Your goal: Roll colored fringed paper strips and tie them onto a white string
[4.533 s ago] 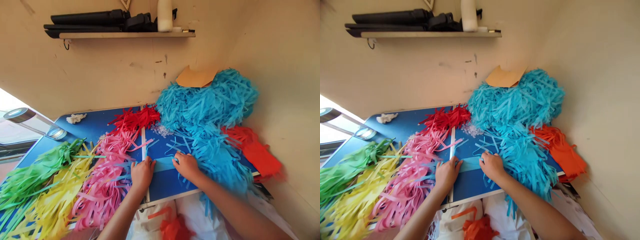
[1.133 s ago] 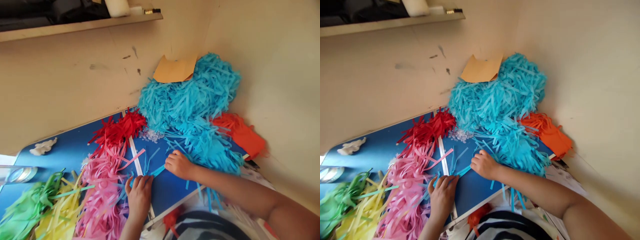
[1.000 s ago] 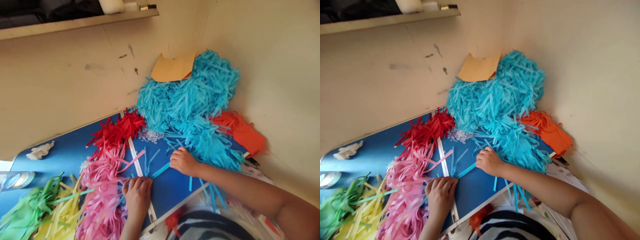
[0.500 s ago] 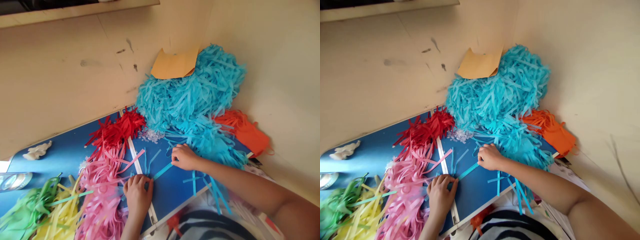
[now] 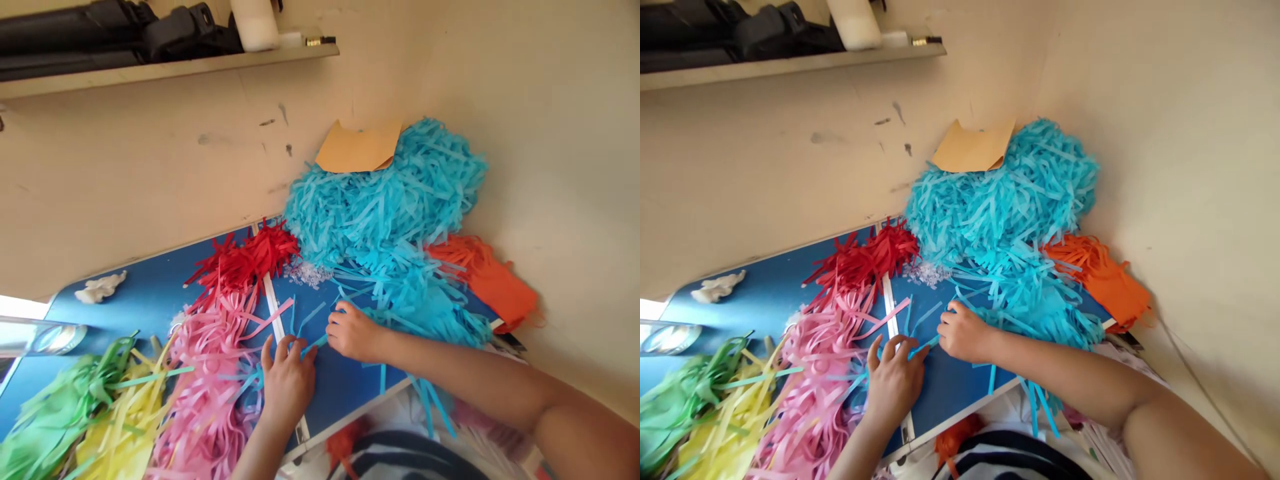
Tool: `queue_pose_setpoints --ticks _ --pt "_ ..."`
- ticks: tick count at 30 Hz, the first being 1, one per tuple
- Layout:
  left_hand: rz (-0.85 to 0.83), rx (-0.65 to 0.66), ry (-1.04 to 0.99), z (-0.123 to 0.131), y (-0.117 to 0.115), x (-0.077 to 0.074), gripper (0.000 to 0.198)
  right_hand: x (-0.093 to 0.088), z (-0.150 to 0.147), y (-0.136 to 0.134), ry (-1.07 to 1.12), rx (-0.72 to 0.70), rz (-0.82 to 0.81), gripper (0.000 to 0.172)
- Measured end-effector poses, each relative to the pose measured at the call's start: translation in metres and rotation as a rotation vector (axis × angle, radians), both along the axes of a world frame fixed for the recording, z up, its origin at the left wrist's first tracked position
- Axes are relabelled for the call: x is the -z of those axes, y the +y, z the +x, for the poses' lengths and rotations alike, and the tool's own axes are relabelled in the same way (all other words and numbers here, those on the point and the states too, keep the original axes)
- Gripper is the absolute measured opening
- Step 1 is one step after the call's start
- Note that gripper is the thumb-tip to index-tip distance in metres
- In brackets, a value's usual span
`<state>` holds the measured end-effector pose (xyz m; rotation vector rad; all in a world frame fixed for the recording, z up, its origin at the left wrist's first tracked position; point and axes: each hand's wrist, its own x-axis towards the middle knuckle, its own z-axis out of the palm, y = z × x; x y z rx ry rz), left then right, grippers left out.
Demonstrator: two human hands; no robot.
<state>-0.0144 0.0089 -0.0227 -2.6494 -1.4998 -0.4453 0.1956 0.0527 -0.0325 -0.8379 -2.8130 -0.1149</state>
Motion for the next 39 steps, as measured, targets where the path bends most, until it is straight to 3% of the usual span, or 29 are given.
queue_pose_setpoints --ticks 4,10,18,23,30,33,39 --pt "0.002 -0.029 -0.031 0.005 0.004 -0.002 0.014 -0.001 -0.008 0.008 -0.046 -0.061 0.053 0.026" --pt "-0.017 -0.022 -0.038 0.007 0.008 -0.001 0.012 -0.005 -0.019 0.016 -0.118 -0.136 -0.059 0.025" --pt "0.047 -0.037 -0.048 0.006 0.009 0.005 0.019 -0.006 -0.022 0.024 -0.090 0.057 -0.127 0.016" --pt "0.068 -0.033 -0.060 0.003 0.004 0.014 0.021 0.003 -0.024 0.003 0.003 0.033 0.025 0.019" --pt "0.044 -0.020 -0.069 -0.013 -0.005 0.025 0.023 0.022 0.011 -0.006 0.143 0.087 0.088 0.026" --pt "0.016 0.003 -0.064 -0.018 -0.004 0.024 0.022 0.023 0.025 -0.001 0.215 0.157 -0.024 0.023" --pt "-0.096 -0.085 -0.214 -0.021 0.005 0.028 0.020 0.025 0.031 0.010 0.285 0.332 -0.388 0.013"
